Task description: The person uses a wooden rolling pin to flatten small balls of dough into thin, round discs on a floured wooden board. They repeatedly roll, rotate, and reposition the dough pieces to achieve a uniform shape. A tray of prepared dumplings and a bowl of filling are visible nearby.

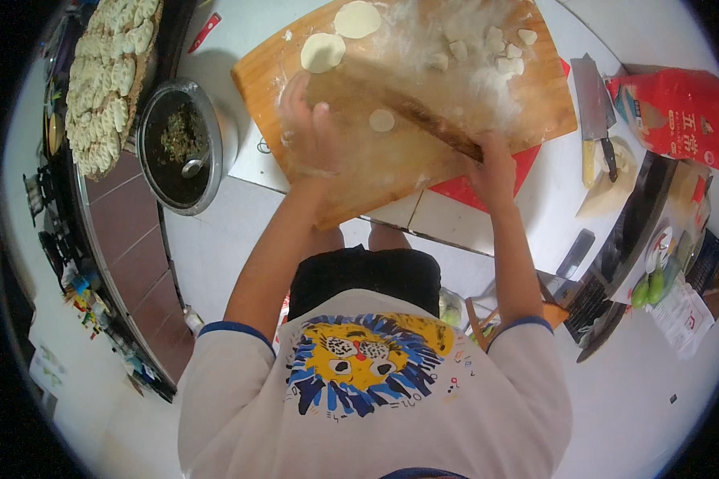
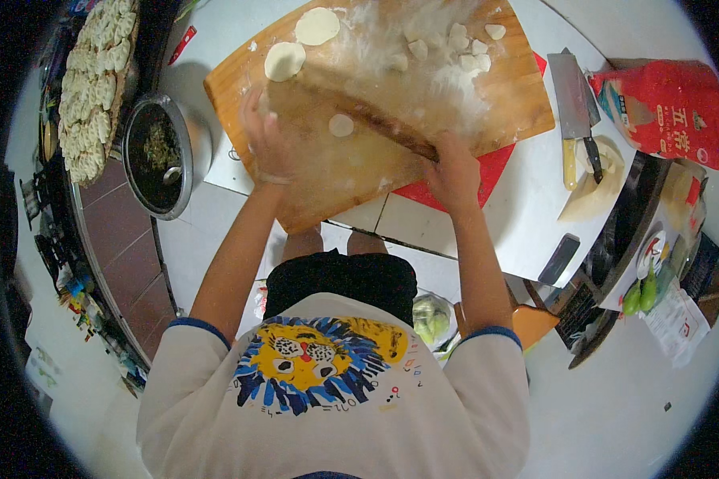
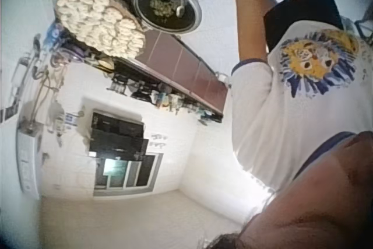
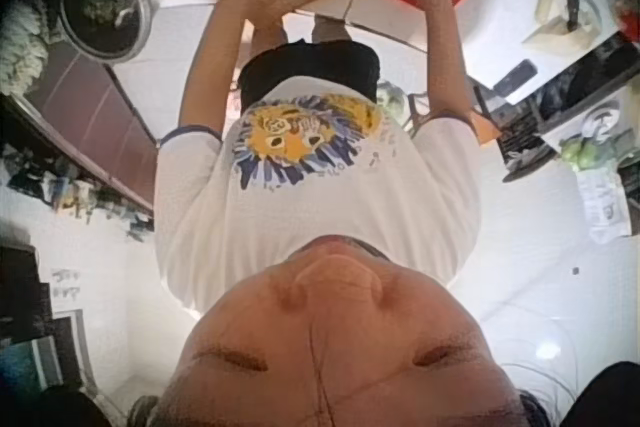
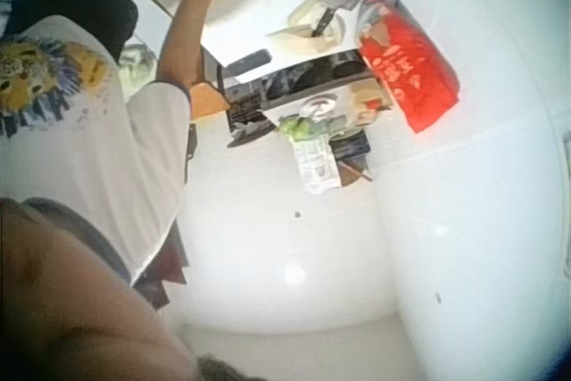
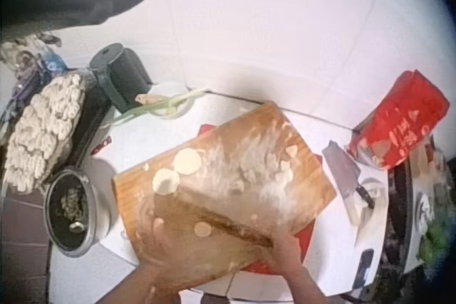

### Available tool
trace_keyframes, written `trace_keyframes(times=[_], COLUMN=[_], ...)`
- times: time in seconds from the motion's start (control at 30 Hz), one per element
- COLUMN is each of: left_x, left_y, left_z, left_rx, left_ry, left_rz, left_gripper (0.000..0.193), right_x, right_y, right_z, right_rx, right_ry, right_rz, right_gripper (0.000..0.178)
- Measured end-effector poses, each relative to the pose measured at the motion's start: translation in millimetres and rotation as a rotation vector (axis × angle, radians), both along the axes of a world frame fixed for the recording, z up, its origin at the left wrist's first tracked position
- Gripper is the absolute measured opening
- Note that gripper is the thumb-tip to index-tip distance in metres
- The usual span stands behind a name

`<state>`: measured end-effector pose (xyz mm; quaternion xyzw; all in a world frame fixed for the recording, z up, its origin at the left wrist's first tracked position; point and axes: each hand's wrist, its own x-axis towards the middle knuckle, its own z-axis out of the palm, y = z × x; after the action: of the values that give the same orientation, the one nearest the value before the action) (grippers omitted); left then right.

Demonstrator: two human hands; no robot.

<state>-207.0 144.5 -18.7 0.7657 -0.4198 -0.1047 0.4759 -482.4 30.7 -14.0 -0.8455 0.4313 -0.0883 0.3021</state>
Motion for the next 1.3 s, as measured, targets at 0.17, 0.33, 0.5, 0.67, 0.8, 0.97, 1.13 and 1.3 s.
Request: trace_keyframes(times=[0.17,0.33,0.5,0.67,0.8,0.97,1.13,1.3], left_x=[17,24,6,44,11,12,-14,-33], left_y=[21,-4,42,-26,28,24,-1,-36], left_z=[-23,-2,-15,-14,-5,1,-13,-28], left_rx=[0.498,0.550,0.445,0.421,0.501,0.235,0.151,0.383], left_ry=[-0.665,-0.494,-0.497,-0.603,-0.515,-0.384,-0.287,-0.182], left_rz=[-0.193,-0.233,-0.203,-0.106,-0.200,-0.126,-0.118,-0.302], left_gripper=[0.058,0.062,0.066,0.064,0.059,0.056,0.033,0.028], right_x=[60,71,61,108,69,55,38,24], right_y=[-6,-16,13,-46,-4,-9,-1,9], right_z=[-7,-25,-21,-23,-19,-15,-14,1], right_rx=[-0.210,-0.459,-0.400,-0.585,-0.527,-0.136,0.009,0.062], right_ry=[0.123,0.160,0.205,0.189,0.131,0.098,-0.169,-0.297], right_rz=[0.306,0.092,0.134,0.023,0.146,0.269,-0.113,-0.213], right_gripper=[0.041,0.061,0.065,0.060,0.058,0.048,0.036,0.024])
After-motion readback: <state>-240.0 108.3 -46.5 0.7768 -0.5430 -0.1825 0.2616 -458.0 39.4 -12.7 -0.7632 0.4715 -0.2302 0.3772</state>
